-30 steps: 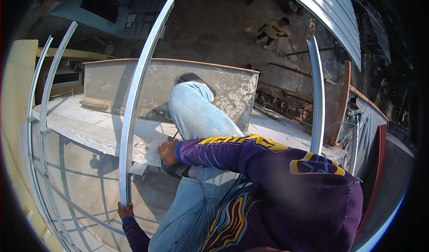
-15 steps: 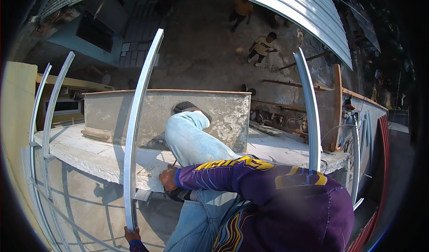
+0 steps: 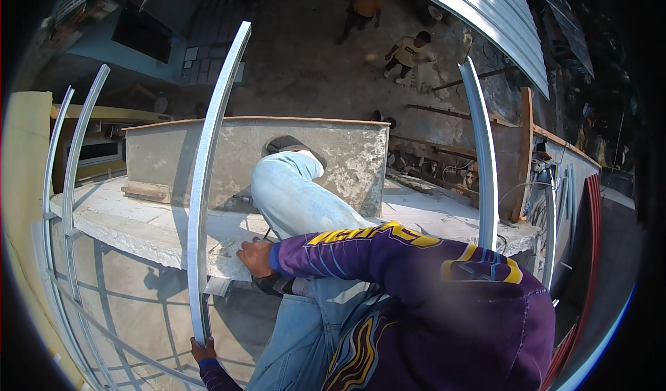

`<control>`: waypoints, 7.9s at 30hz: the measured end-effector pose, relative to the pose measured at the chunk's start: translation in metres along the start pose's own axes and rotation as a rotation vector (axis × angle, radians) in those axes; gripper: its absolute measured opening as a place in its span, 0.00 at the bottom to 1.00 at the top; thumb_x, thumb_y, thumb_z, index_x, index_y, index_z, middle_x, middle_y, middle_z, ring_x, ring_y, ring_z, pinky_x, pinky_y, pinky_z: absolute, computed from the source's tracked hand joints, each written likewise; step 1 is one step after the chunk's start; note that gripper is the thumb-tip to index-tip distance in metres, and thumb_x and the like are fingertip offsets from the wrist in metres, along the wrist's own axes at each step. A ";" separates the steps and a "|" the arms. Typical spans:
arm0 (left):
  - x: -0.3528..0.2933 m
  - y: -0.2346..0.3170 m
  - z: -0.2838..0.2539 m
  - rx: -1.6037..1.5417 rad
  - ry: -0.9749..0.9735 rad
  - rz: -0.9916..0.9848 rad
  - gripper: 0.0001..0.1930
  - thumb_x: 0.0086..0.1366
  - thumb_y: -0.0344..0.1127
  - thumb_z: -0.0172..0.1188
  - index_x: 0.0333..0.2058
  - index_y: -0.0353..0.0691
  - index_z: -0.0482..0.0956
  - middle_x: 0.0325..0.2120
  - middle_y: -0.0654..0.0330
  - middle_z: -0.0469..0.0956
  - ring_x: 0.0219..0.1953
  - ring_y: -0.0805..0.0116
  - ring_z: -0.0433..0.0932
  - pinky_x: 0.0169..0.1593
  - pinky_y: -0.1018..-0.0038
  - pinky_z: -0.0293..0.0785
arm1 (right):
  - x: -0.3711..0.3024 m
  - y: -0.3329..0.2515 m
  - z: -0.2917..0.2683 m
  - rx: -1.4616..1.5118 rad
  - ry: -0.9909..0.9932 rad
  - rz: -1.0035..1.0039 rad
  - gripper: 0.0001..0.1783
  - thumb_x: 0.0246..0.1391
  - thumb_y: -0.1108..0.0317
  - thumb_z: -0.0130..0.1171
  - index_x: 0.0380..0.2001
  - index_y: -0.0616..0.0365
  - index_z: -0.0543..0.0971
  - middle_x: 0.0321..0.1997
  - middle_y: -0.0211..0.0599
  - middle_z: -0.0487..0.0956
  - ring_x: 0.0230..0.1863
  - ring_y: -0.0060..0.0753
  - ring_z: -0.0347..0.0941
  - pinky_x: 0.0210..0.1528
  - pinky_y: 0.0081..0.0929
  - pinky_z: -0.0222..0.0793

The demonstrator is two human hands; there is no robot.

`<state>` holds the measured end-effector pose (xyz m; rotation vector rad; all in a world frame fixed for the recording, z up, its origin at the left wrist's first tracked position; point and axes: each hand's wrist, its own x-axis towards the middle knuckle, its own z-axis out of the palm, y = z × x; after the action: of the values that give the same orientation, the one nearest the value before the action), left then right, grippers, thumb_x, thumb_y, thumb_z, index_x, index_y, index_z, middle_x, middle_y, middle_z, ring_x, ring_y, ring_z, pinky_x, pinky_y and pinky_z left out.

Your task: Installing metal framing for a roof using a power drill.

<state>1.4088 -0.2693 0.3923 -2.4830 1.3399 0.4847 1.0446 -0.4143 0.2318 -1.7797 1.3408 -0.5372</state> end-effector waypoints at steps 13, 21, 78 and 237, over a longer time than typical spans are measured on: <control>0.000 0.005 0.006 -0.036 0.008 -0.094 0.25 0.47 0.39 0.75 0.38 0.35 0.71 0.34 0.40 0.81 0.41 0.38 0.82 0.45 0.53 0.76 | -0.012 0.186 -0.337 -0.085 0.598 0.433 0.25 0.72 0.52 0.40 0.32 0.65 0.68 0.28 0.61 0.75 0.34 0.71 0.71 0.36 0.58 0.65; 0.016 0.007 0.004 0.115 -0.066 -0.094 0.27 0.48 0.38 0.75 0.42 0.35 0.72 0.37 0.40 0.82 0.43 0.38 0.82 0.48 0.52 0.77 | -0.011 0.236 -0.329 -0.189 0.304 0.305 0.21 0.65 0.56 0.48 0.36 0.68 0.78 0.27 0.48 0.79 0.25 0.44 0.79 0.30 0.38 0.75; -0.364 0.107 0.060 -0.796 0.600 -1.085 0.28 0.62 0.55 0.67 0.49 0.35 0.78 0.31 0.49 0.83 0.32 0.54 0.83 0.39 0.65 0.77 | 0.214 -0.091 -0.045 -0.249 -0.870 -0.491 0.51 0.62 0.25 0.35 0.61 0.68 0.66 0.59 0.54 0.70 0.61 0.51 0.67 0.65 0.44 0.59; -0.211 0.305 -0.199 -3.001 0.899 0.766 0.12 0.69 0.29 0.59 0.46 0.27 0.78 0.42 0.40 0.79 0.42 0.50 0.81 0.45 0.62 0.80 | 0.170 -0.088 -0.041 -0.500 -0.572 -0.368 0.30 0.68 0.41 0.38 0.35 0.54 0.80 0.32 0.50 0.83 0.39 0.58 0.80 0.47 0.50 0.71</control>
<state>1.0750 -0.3521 0.6346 0.0608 -0.1358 -0.4394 1.1229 -0.5786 0.3037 -2.3725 0.7837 0.1511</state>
